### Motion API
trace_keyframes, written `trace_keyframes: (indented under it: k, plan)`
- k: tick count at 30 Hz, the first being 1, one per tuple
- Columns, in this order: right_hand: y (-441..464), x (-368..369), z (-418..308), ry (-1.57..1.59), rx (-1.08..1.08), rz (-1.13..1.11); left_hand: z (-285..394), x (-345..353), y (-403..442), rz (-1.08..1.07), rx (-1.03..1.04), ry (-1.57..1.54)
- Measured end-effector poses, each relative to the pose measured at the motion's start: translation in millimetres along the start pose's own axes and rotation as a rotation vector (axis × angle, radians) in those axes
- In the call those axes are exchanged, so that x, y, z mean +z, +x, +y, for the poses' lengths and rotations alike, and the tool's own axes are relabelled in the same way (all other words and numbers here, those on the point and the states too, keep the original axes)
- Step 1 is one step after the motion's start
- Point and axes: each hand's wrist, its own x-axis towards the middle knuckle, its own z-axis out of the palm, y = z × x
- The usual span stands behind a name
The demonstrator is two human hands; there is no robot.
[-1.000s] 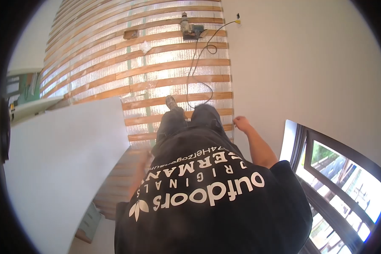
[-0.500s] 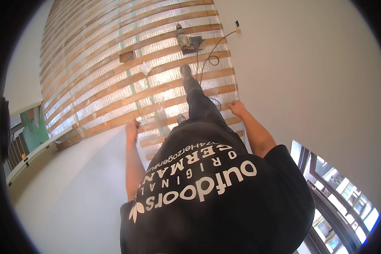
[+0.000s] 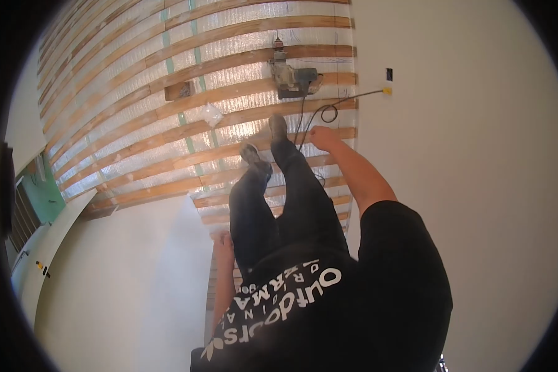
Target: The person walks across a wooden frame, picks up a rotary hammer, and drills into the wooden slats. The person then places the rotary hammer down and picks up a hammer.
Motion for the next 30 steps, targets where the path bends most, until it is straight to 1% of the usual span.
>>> trace_keyframes:
  k: [1, 3, 4, 5, 7, 8, 11, 12, 14, 15, 17, 20, 21, 22, 24, 25, 26, 27, 28, 30]
  plan:
    - [38.0, -2.8, -8.8, 0.003, -0.032, 0.026, 20.4, 8.5, 9.8, 0.001, -0.005, 0.063]
    - [114.9, 1.0, -28.2, -0.082, -0.02, 0.003, 28.7, 27.1, 35.5, -0.092, -0.015, 0.113]
    - [152.8, 7.5, -31.7, -0.128, -0.015, -0.009, 23.8, 38.7, 51.3, -0.099, 0.065, 0.098]
    - [186.1, 20.5, -29.5, -0.109, -0.003, 0.02, 19.6, 51.5, 69.2, -0.111, 0.141, 0.083]
    - [253.9, 54.1, -22.6, -0.069, 0.017, 0.086, 67.3, 61.8, 98.1, -0.076, 0.159, 0.176]
    - [288.2, 66.9, -17.2, -0.055, 0.021, 0.119, 62.9, 59.8, 115.0, -0.02, 0.162, 0.195]
    - [361.4, 110.3, 12.8, -0.289, 0.023, 0.106, 46.0, 47.4, 132.6, 0.114, 0.173, 0.214]
    - [378.2, 126.7, 19.7, -0.365, -0.016, 0.195, 40.5, 41.8, 135.5, 0.098, 0.174, 0.249]
    - [404.2, 152.2, 36.5, -0.517, -0.094, 0.38, 27.0, 34.8, 144.3, 0.101, 0.22, 0.28]
    - [418.5, 161.9, 40.8, -0.525, -0.082, 0.319, 23.5, 32.1, 149.2, 0.116, 0.263, 0.275]
    - [443.6, 172.3, 45.8, -0.549, -0.063, 0.208, 0.8, 29.9, 145.1, 0.132, 0.27, 0.26]
    - [467.6, 159.5, 40.6, -0.541, 0.089, -0.075, -72.3, 17.0, 106.7, 0.131, 0.196, 0.221]
    - [483.5, 145.9, 31.4, -0.526, 0.08, -0.136, -95.1, 22.1, 106.6, 0.148, 0.183, 0.203]
    - [489.8, 134.0, 24.7, -0.511, 0.073, -0.209, -90.8, 28.8, 111.7, 0.193, 0.193, 0.193]
    - [474.5, 112.9, 18.1, -0.473, 0.081, -0.379, -83.9, 43.0, 121.5, 0.284, 0.212, 0.174]
    - [464.9, 108.5, 23.8, -0.462, 0.072, -0.397, -22.0, 36.1, 140.5, 0.242, 0.13, 0.16]
    - [457.9, 106.8, 34.8, -0.458, 0.061, -0.411, 18.5, 30.6, 148.4, 0.203, 0.048, 0.139]
    - [461.9, 96.0, 31.9, -0.459, 0.027, -0.416, 26.6, 30.9, 146.3, 0.193, 0.07, 0.116]
    - [458.8, 79.1, 17.1, -0.355, -0.038, -0.255, 32.6, 32.4, 148.0, 0.193, 0.102, 0.116]
    - [415.8, 53.0, -13.1, -0.149, -0.191, 0.02, 45.0, 33.7, 136.7, 0.202, 0.131, 0.104]
